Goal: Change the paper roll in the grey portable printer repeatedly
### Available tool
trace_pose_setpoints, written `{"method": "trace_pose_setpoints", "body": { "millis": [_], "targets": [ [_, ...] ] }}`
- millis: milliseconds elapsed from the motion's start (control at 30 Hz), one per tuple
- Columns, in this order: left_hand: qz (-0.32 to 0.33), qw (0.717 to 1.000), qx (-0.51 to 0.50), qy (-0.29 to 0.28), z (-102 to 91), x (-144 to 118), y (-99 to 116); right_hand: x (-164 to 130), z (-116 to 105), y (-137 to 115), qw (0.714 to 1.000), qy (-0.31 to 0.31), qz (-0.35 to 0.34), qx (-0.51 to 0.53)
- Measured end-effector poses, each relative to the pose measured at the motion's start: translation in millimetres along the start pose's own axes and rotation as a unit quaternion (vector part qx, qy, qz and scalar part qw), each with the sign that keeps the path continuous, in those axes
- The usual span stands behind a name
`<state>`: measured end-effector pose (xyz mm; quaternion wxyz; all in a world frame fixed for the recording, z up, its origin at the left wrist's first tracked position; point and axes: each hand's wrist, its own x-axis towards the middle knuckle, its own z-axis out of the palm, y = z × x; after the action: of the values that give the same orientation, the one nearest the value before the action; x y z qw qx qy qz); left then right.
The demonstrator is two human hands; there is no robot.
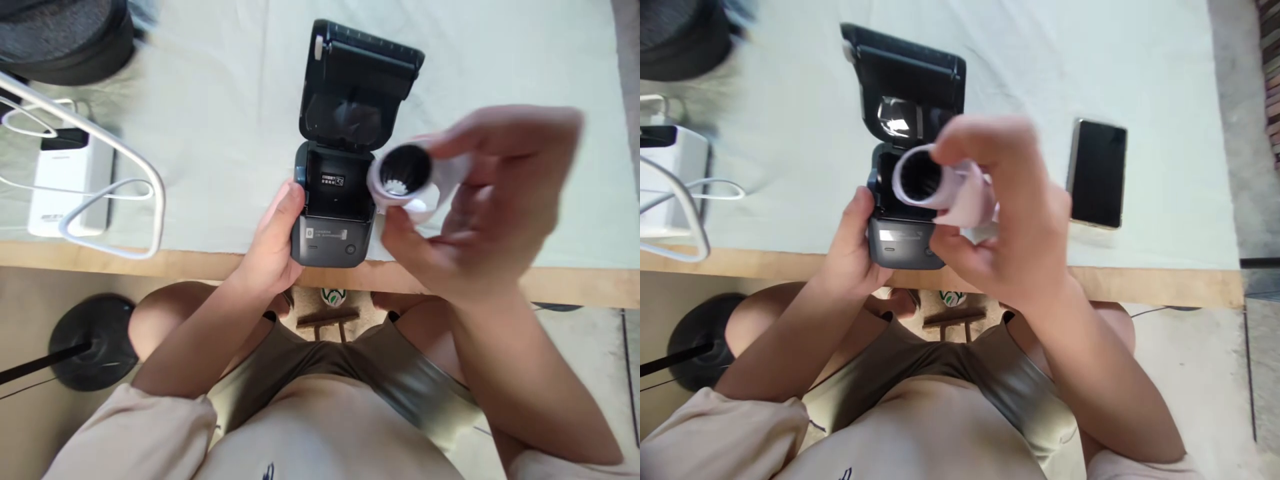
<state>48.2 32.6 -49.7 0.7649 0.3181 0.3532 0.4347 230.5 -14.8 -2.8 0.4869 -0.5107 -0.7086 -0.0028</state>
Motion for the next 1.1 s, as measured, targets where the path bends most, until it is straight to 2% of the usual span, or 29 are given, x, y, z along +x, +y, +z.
{"method": "trace_pose_setpoints", "body": {
  "millis": [133, 267, 333, 400, 467, 600, 667, 767, 833, 933, 967, 1033, 1100],
  "targets": [
    [0.007, 1.0, -0.006, -0.017, -1.6, -3, -1, 4, 8, -2, 0.977, -0.091, -0.046, -0.186],
    [0.025, 0.999, -0.004, -0.03, -0.5, -6, -1, 11, 13, -4, 0.965, -0.154, 0.027, -0.209],
    [0.032, 0.999, 0.002, -0.019, 0.5, -7, -2, 16, 14, -6, 0.951, -0.192, 0.062, -0.233],
    [0.034, 0.999, 0.013, -0.005, 0.3, -7, -2, 18, 13, -7, 0.945, -0.216, 0.068, -0.235],
    [0.026, 1.0, 0.016, -0.002, -1.2, -6, -2, 16, 12, -6, 0.952, -0.206, 0.051, -0.221],
    [-0.011, 1.0, 0.009, -0.011, -4.2, -1, 1, -2, 10, -3, 0.979, -0.132, -0.023, -0.154],
    [-0.023, 0.999, 0.009, -0.024, -4.3, -1, 3, -10, 9, -2, 0.984, -0.131, -0.057, -0.102],
    [-0.03, 0.999, 0.003, -0.034, -5.4, -2, 7, -16, 8, 1, 0.983, -0.154, -0.074, -0.061],
    [-0.036, 0.999, 0.01, -0.035, -7.8, -3, 9, -15, 8, 4, 0.992, -0.096, -0.073, -0.028],
    [-0.044, 0.997, 0.023, -0.054, -12.5, -2, 9, -14, 10, 10, 0.999, 0.05, -0.006, 0.005],
    [-0.047, 0.997, 0.025, -0.061, -13.8, -1, 9, -15, 11, 12, 0.997, 0.074, 0.034, 0.006],
    [-0.051, 0.996, 0.024, -0.071, -15.6, 0, 9, -17, 11, 16, 0.993, 0.049, 0.108, 0.008],
    [-0.055, 0.996, 0.03, -0.071, -16.1, 0, 9, -20, 10, 18, 0.991, 0.002, 0.125, 0.042]
  ]
}}
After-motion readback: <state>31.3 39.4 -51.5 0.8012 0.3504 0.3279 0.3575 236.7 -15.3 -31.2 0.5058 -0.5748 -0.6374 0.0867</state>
